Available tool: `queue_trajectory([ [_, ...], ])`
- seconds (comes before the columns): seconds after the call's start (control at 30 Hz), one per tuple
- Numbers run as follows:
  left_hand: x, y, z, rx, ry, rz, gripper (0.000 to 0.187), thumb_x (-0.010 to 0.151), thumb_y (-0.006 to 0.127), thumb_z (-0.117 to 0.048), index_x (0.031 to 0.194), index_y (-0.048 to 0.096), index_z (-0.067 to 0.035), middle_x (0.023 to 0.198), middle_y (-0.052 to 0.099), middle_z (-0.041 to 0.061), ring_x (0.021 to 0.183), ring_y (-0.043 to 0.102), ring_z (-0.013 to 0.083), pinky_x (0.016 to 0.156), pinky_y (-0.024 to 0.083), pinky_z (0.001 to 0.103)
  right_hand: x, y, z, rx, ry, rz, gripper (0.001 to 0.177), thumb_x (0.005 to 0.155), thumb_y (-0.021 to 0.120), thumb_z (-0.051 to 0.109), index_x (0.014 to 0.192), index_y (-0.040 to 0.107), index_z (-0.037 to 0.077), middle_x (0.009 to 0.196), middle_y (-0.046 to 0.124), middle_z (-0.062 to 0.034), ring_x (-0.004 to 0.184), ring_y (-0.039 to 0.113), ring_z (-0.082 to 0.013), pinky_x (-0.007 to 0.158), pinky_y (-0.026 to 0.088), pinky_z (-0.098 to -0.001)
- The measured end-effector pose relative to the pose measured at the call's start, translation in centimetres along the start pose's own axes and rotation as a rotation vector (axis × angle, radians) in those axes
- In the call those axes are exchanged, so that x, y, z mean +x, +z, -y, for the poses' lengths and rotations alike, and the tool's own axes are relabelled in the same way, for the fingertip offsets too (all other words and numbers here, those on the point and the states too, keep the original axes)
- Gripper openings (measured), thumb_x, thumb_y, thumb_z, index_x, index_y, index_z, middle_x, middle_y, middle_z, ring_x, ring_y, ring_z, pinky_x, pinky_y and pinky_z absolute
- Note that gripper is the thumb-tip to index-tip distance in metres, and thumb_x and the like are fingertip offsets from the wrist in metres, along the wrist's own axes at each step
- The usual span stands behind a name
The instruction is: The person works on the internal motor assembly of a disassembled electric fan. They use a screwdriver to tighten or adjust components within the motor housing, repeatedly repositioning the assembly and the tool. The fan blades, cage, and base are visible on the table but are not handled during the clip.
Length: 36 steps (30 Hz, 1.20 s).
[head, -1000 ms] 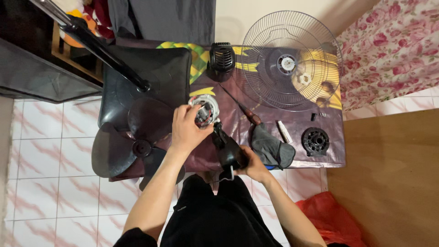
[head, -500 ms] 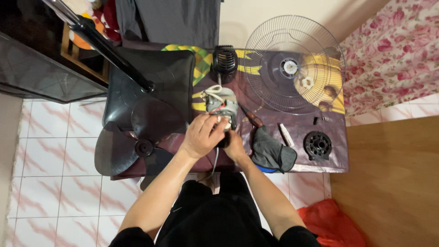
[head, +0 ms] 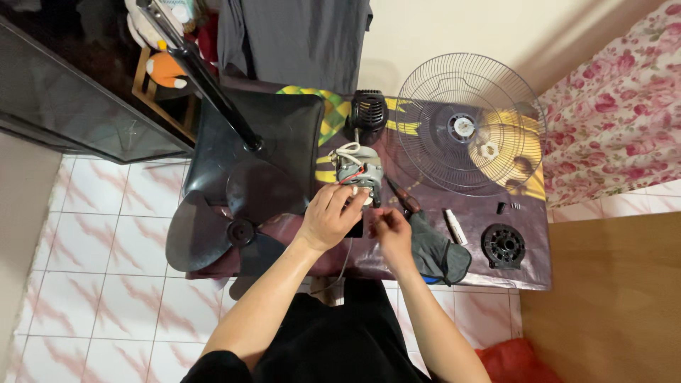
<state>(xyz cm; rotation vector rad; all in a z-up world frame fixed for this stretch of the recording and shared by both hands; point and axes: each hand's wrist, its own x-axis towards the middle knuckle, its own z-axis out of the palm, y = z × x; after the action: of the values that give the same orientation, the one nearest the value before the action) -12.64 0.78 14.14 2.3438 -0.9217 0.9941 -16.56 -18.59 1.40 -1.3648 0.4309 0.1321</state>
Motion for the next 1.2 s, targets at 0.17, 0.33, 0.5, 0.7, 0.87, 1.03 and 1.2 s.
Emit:
queue_trajectory([
  [0.17, -0.1, -0.2, 0.0, -0.022, -0.027, 0.048, 0.045, 0.083, 0.074, -0.017, 0.128, 0.07, -0.01, 0.115, 0.057, 0.008, 0.109, 0.059, 0.0285, 0.098, 0.053, 0.04, -1.8, 2.0, 3.7, 0.677, 0.148, 0.238, 0.011, 0.1, 0.047, 0.008, 0.097, 0.057, 0.004, 0.102, 0.068, -0.0098, 0.097, 0.069, -0.0264, 0.092, 0.057, -0.0439],
  [0.33, 0.0, -0.4, -0.1, -0.018, -0.038, 0.055, 0.046, 0.083, 0.074, -0.017, 0.128, 0.068, -0.01, 0.115, 0.057, 0.008, 0.11, 0.058, 0.0289, 0.099, 0.052, 0.041, -2.1, 3.6, 4.5, 0.684, 0.266, 0.115, 0.02, 0.101, 0.047, 0.018, 0.103, 0.063, 0.005, 0.1, 0.068, -0.0094, 0.096, 0.065, -0.0248, 0.091, 0.054, -0.0419],
  [0.5, 0.1, -0.9, -0.4, -0.068, -0.05, 0.082, 0.05, 0.081, 0.078, -0.018, 0.129, 0.066, -0.009, 0.115, 0.056, 0.009, 0.11, 0.056, 0.0295, 0.099, 0.052, 0.042, -1.9, 3.8, 3.8, 0.682, 0.292, 0.069, 0.019, 0.103, 0.048, 0.018, 0.103, 0.063, 0.007, 0.098, 0.067, -0.0061, 0.095, 0.065, -0.022, 0.092, 0.053, -0.0421],
  [0.7, 0.4, -1.7, -0.6, -0.07, -0.056, 0.116, 0.055, 0.078, 0.079, -0.018, 0.13, 0.065, -0.01, 0.116, 0.056, 0.009, 0.111, 0.055, 0.0292, 0.099, 0.051, 0.042, -1.4, 4.0, 3.3, 0.712, 0.282, 0.093, 0.017, 0.103, 0.048, 0.015, 0.104, 0.063, 0.007, 0.098, 0.068, -0.0056, 0.094, 0.065, -0.0202, 0.092, 0.053, -0.0418],
  [0.87, 0.7, -2.3, -0.4, -0.138, -0.088, 0.164, 0.059, 0.075, 0.076, -0.015, 0.131, 0.064, -0.008, 0.115, 0.055, 0.011, 0.11, 0.055, 0.0306, 0.097, 0.051, 0.042, -2.1, 3.4, 3.7, 0.617, 0.22, 0.142, 0.017, 0.102, 0.047, 0.003, 0.108, 0.063, 0.001, 0.104, 0.07, -0.0116, 0.096, 0.068, -0.0216, 0.092, 0.056, -0.0396],
  [1.03, 0.8, -2.2, -0.2, -0.102, -0.076, 0.186, 0.059, 0.078, 0.075, -0.013, 0.135, 0.063, -0.008, 0.116, 0.055, 0.01, 0.111, 0.055, 0.0298, 0.099, 0.051, 0.041, -1.9, 2.7, 2.6, 0.55, 0.199, 0.058, 0.02, 0.102, 0.05, 0.003, 0.112, 0.067, 0.001, 0.106, 0.071, -0.0135, 0.098, 0.07, -0.0235, 0.092, 0.059, -0.0382],
  [1.2, 0.5, -1.7, -0.1, -0.062, -0.06, 0.172, 0.057, 0.077, 0.074, -0.013, 0.132, 0.064, -0.009, 0.115, 0.055, 0.01, 0.111, 0.055, 0.0305, 0.098, 0.051, 0.041, -0.3, 0.6, -1.0, 0.553, 0.151, 0.057, 0.013, 0.104, 0.058, 0.012, 0.106, 0.064, 0.001, 0.097, 0.072, -0.0127, 0.086, 0.071, -0.0228, 0.079, 0.06, -0.0365],
])
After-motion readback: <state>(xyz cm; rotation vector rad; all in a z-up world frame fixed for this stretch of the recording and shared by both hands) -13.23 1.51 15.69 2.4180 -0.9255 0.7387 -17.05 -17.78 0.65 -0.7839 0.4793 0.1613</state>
